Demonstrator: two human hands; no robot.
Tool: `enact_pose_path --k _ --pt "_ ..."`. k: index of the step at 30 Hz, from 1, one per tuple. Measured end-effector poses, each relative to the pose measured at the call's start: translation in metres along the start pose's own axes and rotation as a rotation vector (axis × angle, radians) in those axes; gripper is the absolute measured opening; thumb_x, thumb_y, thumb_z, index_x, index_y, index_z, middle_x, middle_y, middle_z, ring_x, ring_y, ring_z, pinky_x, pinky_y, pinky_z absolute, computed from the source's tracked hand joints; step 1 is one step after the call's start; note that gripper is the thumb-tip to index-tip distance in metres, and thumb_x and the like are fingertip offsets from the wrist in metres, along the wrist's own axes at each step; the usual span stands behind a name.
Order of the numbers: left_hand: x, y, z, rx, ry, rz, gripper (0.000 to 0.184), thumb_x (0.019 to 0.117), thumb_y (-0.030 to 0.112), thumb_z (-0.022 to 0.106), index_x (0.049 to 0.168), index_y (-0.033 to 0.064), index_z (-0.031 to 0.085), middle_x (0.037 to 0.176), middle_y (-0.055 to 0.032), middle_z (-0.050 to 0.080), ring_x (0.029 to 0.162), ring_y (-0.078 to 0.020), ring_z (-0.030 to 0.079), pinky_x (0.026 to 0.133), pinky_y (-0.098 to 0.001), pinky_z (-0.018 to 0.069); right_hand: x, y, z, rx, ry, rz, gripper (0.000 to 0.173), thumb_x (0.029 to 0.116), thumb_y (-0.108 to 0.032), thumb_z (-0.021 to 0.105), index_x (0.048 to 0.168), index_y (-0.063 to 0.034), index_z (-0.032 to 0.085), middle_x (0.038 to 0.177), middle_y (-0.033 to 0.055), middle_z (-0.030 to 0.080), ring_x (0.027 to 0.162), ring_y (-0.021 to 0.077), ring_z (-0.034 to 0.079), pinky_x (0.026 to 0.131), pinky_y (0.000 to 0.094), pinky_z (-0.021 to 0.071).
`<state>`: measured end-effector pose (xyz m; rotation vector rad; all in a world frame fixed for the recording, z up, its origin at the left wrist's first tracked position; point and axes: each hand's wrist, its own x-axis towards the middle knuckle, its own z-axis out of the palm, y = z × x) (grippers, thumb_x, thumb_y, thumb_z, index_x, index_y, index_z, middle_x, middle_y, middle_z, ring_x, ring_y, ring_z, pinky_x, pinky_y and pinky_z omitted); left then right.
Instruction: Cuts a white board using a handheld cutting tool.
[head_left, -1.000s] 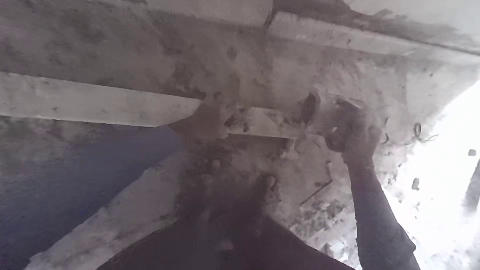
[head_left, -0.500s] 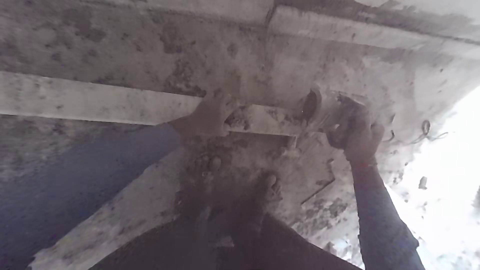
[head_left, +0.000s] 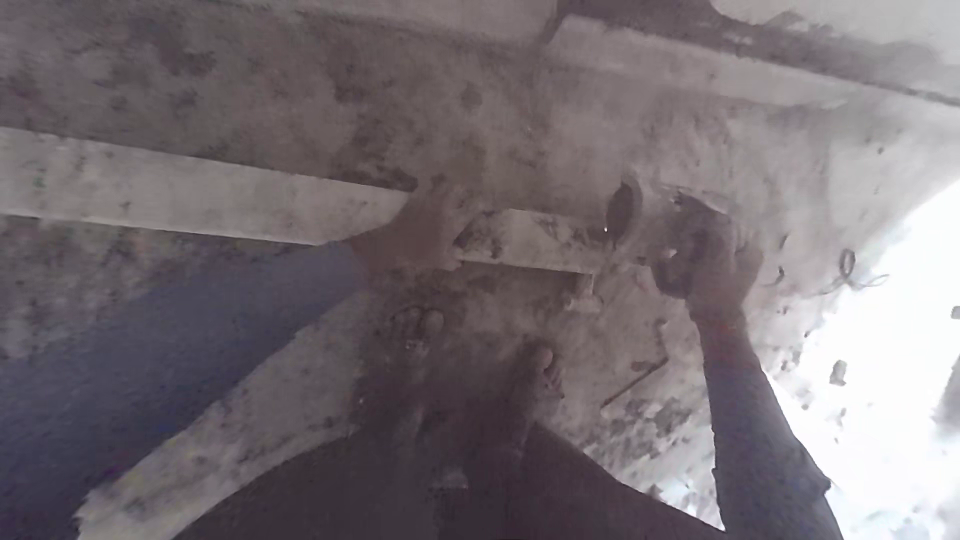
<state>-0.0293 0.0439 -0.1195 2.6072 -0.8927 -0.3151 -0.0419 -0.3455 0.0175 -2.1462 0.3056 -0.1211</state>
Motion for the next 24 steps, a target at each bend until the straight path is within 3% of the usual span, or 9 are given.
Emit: enact_pose_path --k 2,5,7,10,15,19,21,24 --pt "-0.002 0.0 0.002 0.004 0.017 0.003 0.092 0.0635 0.047 0.089 0.144 0.0174 0.055 0.132 -0.016 0.061 0.124 -0.038 0.058 0.108 -0.0605 0.0411 -0.002 -0.002 0.0 -0.071 0.015 0.015 0.04 0.1062 -0.045 0.046 0.11 -0.0113 0.068 0.074 -0.0001 0.065 0.059 0.0124 0.062 0.052 0.0337 0.0563" --pt "-0.004 0.003 0.001 0.012 -0.021 -0.03 0.088 0.0697 0.046 0.088 0.146 0.0183 0.054 0.142 -0.0152 0.056 0.136 -0.0379 0.048 0.116 -0.0608 0.0321 -0.002 0.002 0.0 -0.098 0.034 0.033 0.039 0.1046 -0.04 0.049 0.119 -0.0089 0.068 0.083 0.0022 0.068 0.067 0.0134 0.066 0.06 0.0354 0.0591" --pt "-0.006 0.004 -0.001 0.015 -0.026 -0.027 0.087 0.0727 0.045 0.087 0.147 0.0162 0.053 0.144 -0.0176 0.054 0.139 -0.0395 0.045 0.118 -0.0602 0.0296 -0.003 0.004 0.001 -0.083 0.04 0.025 0.038 0.1059 -0.039 0.048 0.115 -0.0074 0.068 0.079 0.0009 0.067 0.064 0.0121 0.065 0.059 0.0345 0.0594" --pt "-0.006 0.0 -0.001 0.023 0.022 0.009 0.088 0.0682 0.045 0.088 0.144 0.0166 0.054 0.139 -0.0179 0.056 0.132 -0.04 0.05 0.113 -0.0604 0.0359 -0.002 0.007 0.002 -0.071 0.03 0.006 0.038 0.1077 -0.038 0.046 0.106 -0.0077 0.067 0.069 -0.0011 0.062 0.055 0.0107 0.06 0.053 0.0328 0.0564" --pt "-0.005 -0.001 -0.002 0.011 0.007 -0.009 0.097 0.0626 0.047 0.092 0.146 0.019 0.053 0.134 -0.0171 0.059 0.123 -0.038 0.057 0.101 -0.0585 0.0472 -0.006 0.004 0.004 -0.084 0.036 -0.03 0.04 0.1089 -0.035 0.044 0.11 -0.0037 0.069 0.077 0.0017 0.067 0.063 0.012 0.064 0.06 0.0345 0.0595" --pt "-0.002 -0.001 0.001 0.011 -0.033 -0.04 0.104 0.0613 0.05 0.093 0.15 0.0197 0.049 0.141 -0.0168 0.055 0.129 -0.0383 0.053 0.107 -0.0609 0.0409 -0.01 0.006 0.004 -0.103 0.114 0.003 0.037 0.1072 -0.031 0.047 0.1 -0.0002 0.067 0.073 -0.0004 0.066 0.063 0.0086 0.065 0.062 0.0318 0.06" --pt "0.0 0.0 -0.001 0.007 -0.063 -0.05 0.104 0.0613 0.049 0.093 0.151 0.0193 0.048 0.143 -0.0184 0.052 0.132 -0.0398 0.051 0.108 -0.0607 0.04 -0.011 0.012 0.0 -0.086 0.106 -0.01 0.038 0.106 -0.031 0.049 0.105 0.003 0.067 0.082 0.0024 0.068 0.071 0.0096 0.068 0.069 0.0328 0.0615" --pt "0.0 0.0 -0.002 0.002 -0.068 -0.057 0.103 0.0614 0.048 0.091 0.15 0.0201 0.048 0.144 -0.0195 0.051 0.133 -0.0413 0.049 0.106 -0.0596 0.0421 -0.013 0.015 -0.001 -0.081 0.091 -0.06 0.039 0.1067 -0.031 0.047 0.101 0.0021 0.066 0.078 0.0018 0.067 0.067 0.0101 0.066 0.065 0.0326 0.0608"
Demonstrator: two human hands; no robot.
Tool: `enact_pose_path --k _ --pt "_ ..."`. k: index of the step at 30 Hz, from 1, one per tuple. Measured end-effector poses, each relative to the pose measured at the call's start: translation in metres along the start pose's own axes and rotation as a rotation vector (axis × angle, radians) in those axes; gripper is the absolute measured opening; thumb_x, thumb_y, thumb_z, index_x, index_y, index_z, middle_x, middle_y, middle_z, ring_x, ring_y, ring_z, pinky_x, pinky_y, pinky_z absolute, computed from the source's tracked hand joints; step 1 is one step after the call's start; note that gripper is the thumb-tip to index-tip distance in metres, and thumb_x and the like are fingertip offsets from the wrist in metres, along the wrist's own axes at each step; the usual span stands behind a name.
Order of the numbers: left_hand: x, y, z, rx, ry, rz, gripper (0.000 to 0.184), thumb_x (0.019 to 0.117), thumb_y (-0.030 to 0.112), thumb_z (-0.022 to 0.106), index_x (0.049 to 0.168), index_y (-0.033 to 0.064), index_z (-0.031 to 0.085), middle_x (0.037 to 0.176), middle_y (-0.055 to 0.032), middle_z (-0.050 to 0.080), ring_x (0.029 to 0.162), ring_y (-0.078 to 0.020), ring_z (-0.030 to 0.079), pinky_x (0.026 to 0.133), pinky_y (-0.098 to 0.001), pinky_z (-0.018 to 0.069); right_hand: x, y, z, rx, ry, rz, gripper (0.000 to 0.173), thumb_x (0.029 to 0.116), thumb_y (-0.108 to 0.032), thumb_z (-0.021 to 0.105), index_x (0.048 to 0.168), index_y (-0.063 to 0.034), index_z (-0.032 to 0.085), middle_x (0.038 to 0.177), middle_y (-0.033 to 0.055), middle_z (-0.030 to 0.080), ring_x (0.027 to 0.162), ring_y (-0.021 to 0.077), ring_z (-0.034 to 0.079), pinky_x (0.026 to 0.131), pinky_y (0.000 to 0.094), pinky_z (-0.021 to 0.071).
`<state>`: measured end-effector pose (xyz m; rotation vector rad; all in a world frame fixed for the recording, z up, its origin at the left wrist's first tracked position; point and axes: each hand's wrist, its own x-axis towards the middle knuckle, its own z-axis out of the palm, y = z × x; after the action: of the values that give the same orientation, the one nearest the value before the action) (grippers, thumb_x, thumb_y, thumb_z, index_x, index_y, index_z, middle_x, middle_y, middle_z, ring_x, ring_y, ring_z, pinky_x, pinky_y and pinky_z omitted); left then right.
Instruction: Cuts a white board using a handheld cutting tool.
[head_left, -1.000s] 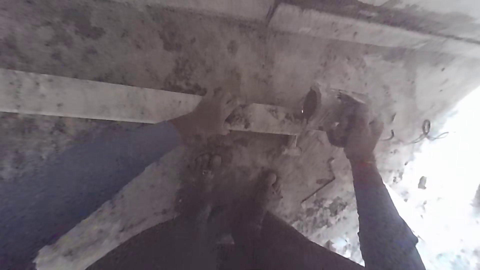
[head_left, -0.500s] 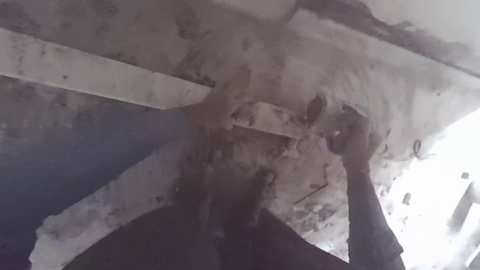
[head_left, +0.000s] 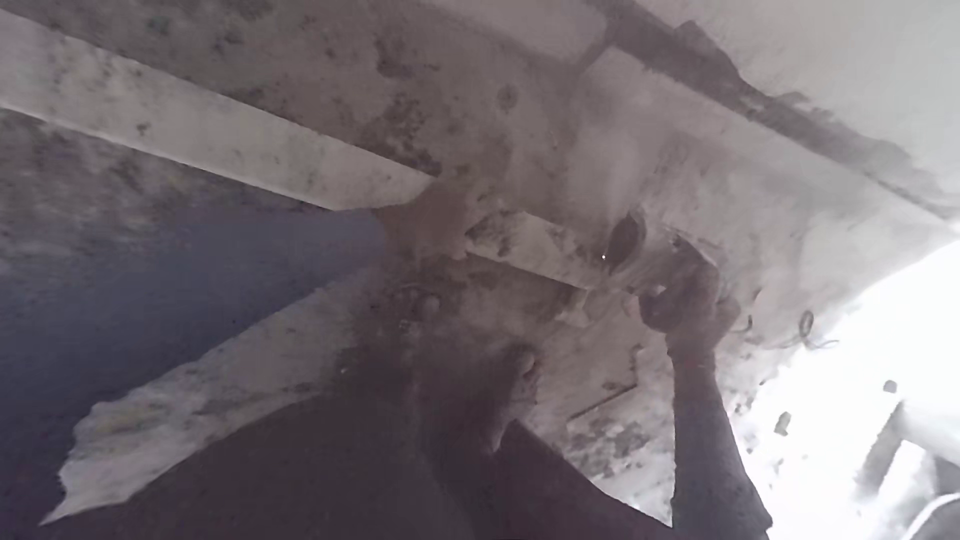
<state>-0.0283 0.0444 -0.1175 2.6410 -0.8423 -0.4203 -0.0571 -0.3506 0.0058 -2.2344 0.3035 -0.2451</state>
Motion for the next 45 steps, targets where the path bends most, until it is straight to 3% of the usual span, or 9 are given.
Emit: enact_pose_path --k 5,8,13,24,27,30,36,42,45 --pt "-0.002 0.004 -0.007 0.012 -0.057 -0.029 0.093 0.0688 0.047 0.088 0.149 0.0184 0.05 0.142 -0.0184 0.052 0.132 -0.0401 0.049 0.107 -0.0587 0.0409 -0.002 -0.001 0.0 -0.046 -0.006 -0.021 0.04 0.1077 -0.029 0.044 0.094 0.0004 0.067 0.071 0.0014 0.065 0.06 0.0107 0.065 0.059 0.0331 0.0599" --pt "-0.001 0.004 -0.005 0.012 -0.055 -0.019 0.097 0.0655 0.047 0.089 0.149 0.0168 0.05 0.136 -0.0192 0.056 0.126 -0.0396 0.053 0.105 -0.0587 0.0422 -0.004 0.0 -0.001 -0.042 0.007 0.006 0.039 0.1075 -0.03 0.046 0.09 -0.001 0.065 0.067 -0.0006 0.063 0.057 0.0094 0.063 0.057 0.0317 0.0586" --pt "0.002 0.003 -0.004 0.011 -0.066 -0.035 0.102 0.0652 0.047 0.089 0.154 0.0231 0.045 0.144 -0.0191 0.053 0.136 -0.0425 0.046 0.115 -0.0633 0.0318 -0.005 0.004 -0.002 0.01 -0.016 -0.01 0.041 0.1078 -0.033 0.044 0.104 0.0016 0.065 0.072 -0.0018 0.064 0.059 0.0075 0.063 0.06 0.03 0.0596" --pt "0.001 0.002 -0.003 0.031 -0.054 -0.02 0.105 0.0642 0.05 0.09 0.155 0.0226 0.043 0.141 -0.0187 0.054 0.132 -0.0414 0.049 0.111 -0.0607 0.0378 -0.008 0.006 -0.003 0.006 -0.03 -0.018 0.043 0.1085 -0.035 0.042 0.095 -0.0017 0.066 0.065 -0.0025 0.061 0.054 0.0087 0.06 0.055 0.0307 0.0579" --pt "0.001 0.001 -0.001 0.032 -0.052 -0.024 0.104 0.065 0.05 0.089 0.155 0.0222 0.044 0.145 -0.0172 0.052 0.134 -0.0402 0.048 0.109 -0.0604 0.0382 -0.009 0.007 -0.004 -0.024 -0.034 -0.031 0.044 0.1091 -0.033 0.041 0.102 0.0011 0.068 0.071 0.0001 0.065 0.06 0.01 0.064 0.06 0.0323 0.0602" --pt "0.001 0.0 0.003 0.021 -0.032 -0.015 0.101 0.0632 0.049 0.09 0.151 0.0226 0.048 0.145 -0.0165 0.052 0.134 -0.0407 0.048 0.11 -0.0628 0.0366 -0.011 0.005 -0.003 -0.062 -0.018 -0.051 0.043 0.1089 -0.033 0.041 0.099 -0.001 0.068 0.07 -0.0018 0.064 0.059 0.0076 0.063 0.059 0.03 0.0593" --pt "-0.001 -0.004 0.009 -0.009 0.066 0.018 0.099 0.0569 0.047 0.093 0.144 0.0241 0.054 0.134 -0.0163 0.057 0.126 -0.0402 0.053 0.106 -0.0626 0.0403 -0.015 0.003 -0.003 -0.045 -0.024 -0.039 0.043 0.1088 -0.032 0.042 0.104 0.0011 0.068 0.076 0.0005 0.067 0.063 0.0085 0.065 0.062 0.0309 0.0602" --pt "-0.005 0.009 -0.013 -0.047 -0.079 -0.066 0.095 0.0666 0.038 0.091 0.15 0.0193 0.051 0.148 -0.0219 0.047 0.139 -0.0459 0.039 0.114 -0.0613 0.0328 -0.02 0.004 -0.006 -0.027 -0.033 -0.029 0.043 0.108 -0.032 0.042 0.11 0.0026 0.067 0.08 0.0016 0.068 0.066 0.0078 0.066 0.066 0.03 0.0608" --pt "-0.003 0.004 -0.001 0.02 -0.055 -0.051 0.095 0.066 0.046 0.087 0.151 0.024 0.05 0.146 -0.0182 0.052 0.137 -0.045 0.044 0.113 -0.0628 0.0352 -0.02 0.0 -0.006 0.006 -0.055 -0.023 0.042 0.1078 -0.032 0.044 0.114 0.0019 0.068 0.08 0.0028 0.069 0.066 0.0105 0.067 0.064 0.032 0.0617"
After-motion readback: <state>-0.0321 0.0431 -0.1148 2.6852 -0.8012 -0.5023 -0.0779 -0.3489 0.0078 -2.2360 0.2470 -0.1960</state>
